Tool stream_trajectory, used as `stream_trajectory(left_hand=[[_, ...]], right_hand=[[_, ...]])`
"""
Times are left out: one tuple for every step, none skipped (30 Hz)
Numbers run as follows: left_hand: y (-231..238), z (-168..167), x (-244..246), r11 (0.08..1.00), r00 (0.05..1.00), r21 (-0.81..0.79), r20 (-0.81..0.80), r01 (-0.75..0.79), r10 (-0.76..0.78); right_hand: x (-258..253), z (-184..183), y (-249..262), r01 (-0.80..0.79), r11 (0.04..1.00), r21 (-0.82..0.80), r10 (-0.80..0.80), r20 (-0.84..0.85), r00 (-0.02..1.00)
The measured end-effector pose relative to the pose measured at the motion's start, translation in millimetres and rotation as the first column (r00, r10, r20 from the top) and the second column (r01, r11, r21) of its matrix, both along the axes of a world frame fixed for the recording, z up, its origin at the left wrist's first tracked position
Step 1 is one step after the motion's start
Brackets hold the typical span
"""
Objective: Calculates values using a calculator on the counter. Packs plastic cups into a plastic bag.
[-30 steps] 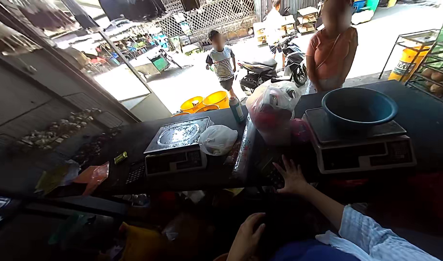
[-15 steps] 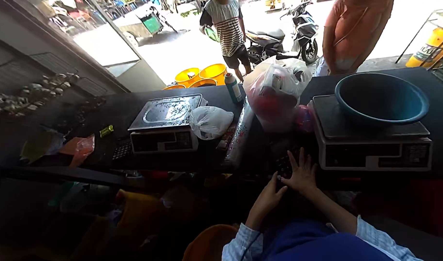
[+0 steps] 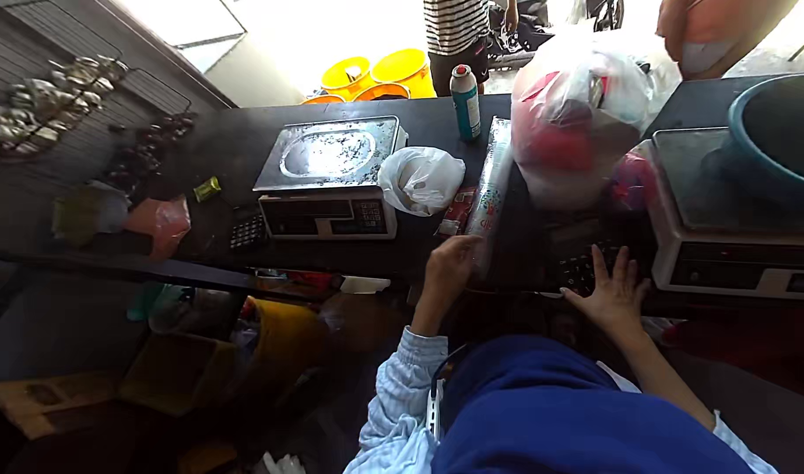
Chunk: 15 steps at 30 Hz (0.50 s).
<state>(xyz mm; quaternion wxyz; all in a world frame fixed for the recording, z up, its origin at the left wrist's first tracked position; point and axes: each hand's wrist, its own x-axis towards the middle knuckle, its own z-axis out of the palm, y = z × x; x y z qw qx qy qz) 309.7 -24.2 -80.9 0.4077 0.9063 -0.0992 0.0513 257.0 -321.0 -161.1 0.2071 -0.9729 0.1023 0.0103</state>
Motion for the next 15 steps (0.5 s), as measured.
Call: stream_trajectory(left_hand=[[21.0,-2.5,4.9,0.997,0.996,0.014,0.046,-0.077,0.077],[42.1,-3.5,9.0,0.987,0.986,0.038,0.063,-0.155,0.152],[63.1,-3.2,12.2,0.972,0.975,0.081,0.039,-0.221,0.219],[83.3,-1.7,14.3,0.954,0.962,0.141,-0.029,-0.265,0.271],[101.8,1.0,15.8,0.94,0.943,0.204,-0.137,-0.272,0.303],[118.1,3.8,17.3,0.936,0.909,0.263,-0.281,-0.235,0.307],[131.9,4.4,18.3,0.939,0.862,0.304,-0.42,-0.162,0.284],[143.1,2.0,18.1,0.943,0.803,0.325,-0.543,-0.069,0.246],[152.3,-4.1,16.4,0.941,0.738,0.337,-0.642,0.025,0.211],[159.5,-13.2,12.9,0.933,0.67,0.344,-0.718,0.108,0.188],[164.0,-25.5,8.3,0.922,0.603,0.347,-0.778,0.173,0.179],[166.5,-42.7,3.4,0.911,0.547,0.354,-0.815,0.213,0.189],[166.9,-62.7,0.2,0.901,0.501,0.369,-0.838,0.23,0.216],[165.6,-84.8,-2.2,0.897,0.465,0.382,-0.85,0.222,0.247],[163.2,-108.4,-4.8,0.898,0.447,0.396,-0.85,0.191,0.279]], right_hand=[[0.4,-0.3,2.0,0.014,1.0,0.0,-0.014,0.018,1.0],[1.1,1.1,4.7,0.025,1.0,0.0,-0.025,0.037,0.999],[1.9,3.0,8.8,0.03,1.0,-0.001,-0.03,0.069,0.997],[2.8,5.7,14.8,0.026,1.0,0.0,-0.026,0.12,0.992],[4.4,10.0,22.8,0.01,1.0,0.009,-0.012,0.184,0.983],[6.7,14.8,32.5,-0.017,1.0,0.012,0.013,0.251,0.968],[9.5,18.9,43.4,-0.052,0.999,0.011,0.046,0.317,0.947],[13.1,21.6,55.3,-0.095,0.995,0.009,0.085,0.379,0.922],[17.5,22.9,68.5,-0.149,0.989,0.01,0.13,0.428,0.894],[22.2,23.7,82.5,-0.21,0.978,0.019,0.179,0.455,0.872],[26.0,23.3,96.5,-0.276,0.961,0.025,0.233,0.464,0.855],[29.3,21.3,110.2,-0.344,0.939,0.032,0.291,0.461,0.838],[33.4,18.6,123.4,-0.412,0.91,0.041,0.349,0.459,0.817],[37.8,15.0,135.7,-0.475,0.878,0.051,0.404,0.453,0.795],[42.2,11.1,147.3,-0.531,0.846,0.056,0.458,0.435,0.775]])
